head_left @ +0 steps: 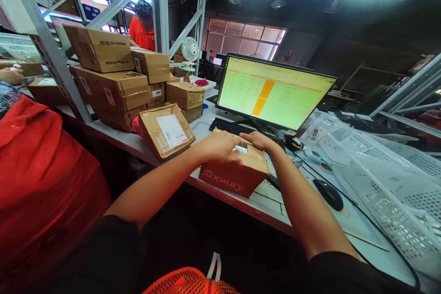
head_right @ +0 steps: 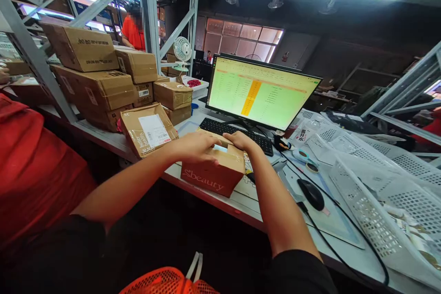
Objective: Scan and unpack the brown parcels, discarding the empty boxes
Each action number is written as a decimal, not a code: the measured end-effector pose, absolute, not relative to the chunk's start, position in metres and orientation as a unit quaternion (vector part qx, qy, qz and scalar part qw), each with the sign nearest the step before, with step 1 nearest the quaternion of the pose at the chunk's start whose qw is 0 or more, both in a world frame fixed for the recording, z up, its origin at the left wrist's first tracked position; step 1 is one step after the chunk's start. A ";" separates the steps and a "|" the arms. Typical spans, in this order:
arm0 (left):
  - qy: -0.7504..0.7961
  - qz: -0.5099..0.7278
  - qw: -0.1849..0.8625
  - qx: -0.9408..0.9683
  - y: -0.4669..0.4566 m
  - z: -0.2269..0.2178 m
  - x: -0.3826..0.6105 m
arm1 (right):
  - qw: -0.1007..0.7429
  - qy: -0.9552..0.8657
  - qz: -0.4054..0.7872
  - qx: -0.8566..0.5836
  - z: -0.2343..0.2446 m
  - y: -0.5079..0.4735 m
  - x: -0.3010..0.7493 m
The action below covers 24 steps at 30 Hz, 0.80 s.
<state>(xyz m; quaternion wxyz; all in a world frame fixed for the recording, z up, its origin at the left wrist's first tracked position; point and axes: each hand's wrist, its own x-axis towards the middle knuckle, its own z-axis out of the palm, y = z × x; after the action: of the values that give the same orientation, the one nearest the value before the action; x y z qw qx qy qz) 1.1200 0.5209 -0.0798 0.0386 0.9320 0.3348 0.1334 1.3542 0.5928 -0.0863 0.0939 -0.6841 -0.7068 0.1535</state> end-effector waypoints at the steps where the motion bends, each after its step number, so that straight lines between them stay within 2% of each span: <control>1: 0.332 0.104 0.041 0.936 0.525 -0.072 1.121 | 0.096 -0.707 0.157 -0.683 -0.087 0.593 1.355; 5: 0.332 0.078 -0.017 0.940 0.522 -0.061 1.131 | 0.103 -0.708 0.161 -0.679 -0.087 0.597 1.357; 11: 0.338 0.139 -0.121 0.923 0.469 -0.105 1.145 | 0.126 -0.706 0.146 -0.681 -0.092 0.598 1.362; 14: 0.299 0.111 -0.065 0.946 0.459 -0.108 1.135 | 0.136 -0.710 0.148 -0.675 -0.095 0.598 1.363; 18: 0.252 0.103 0.063 0.960 0.492 -0.066 1.125 | 0.144 -0.719 0.148 -0.664 -0.095 0.599 1.363; 21: 0.273 0.049 0.065 0.959 0.528 -0.041 1.136 | 0.157 -0.723 0.146 -0.657 -0.095 0.598 1.363; 24: 0.313 -0.019 0.051 0.948 0.547 -0.042 1.154 | 0.178 -0.720 0.147 -0.654 -0.096 0.598 1.362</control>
<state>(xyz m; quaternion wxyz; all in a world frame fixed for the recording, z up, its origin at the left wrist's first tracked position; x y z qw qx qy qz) 1.1536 0.5467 -0.0416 0.0514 0.9481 0.3131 -0.0193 1.3622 0.5978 -0.0960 0.1776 -0.6542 -0.7204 0.1467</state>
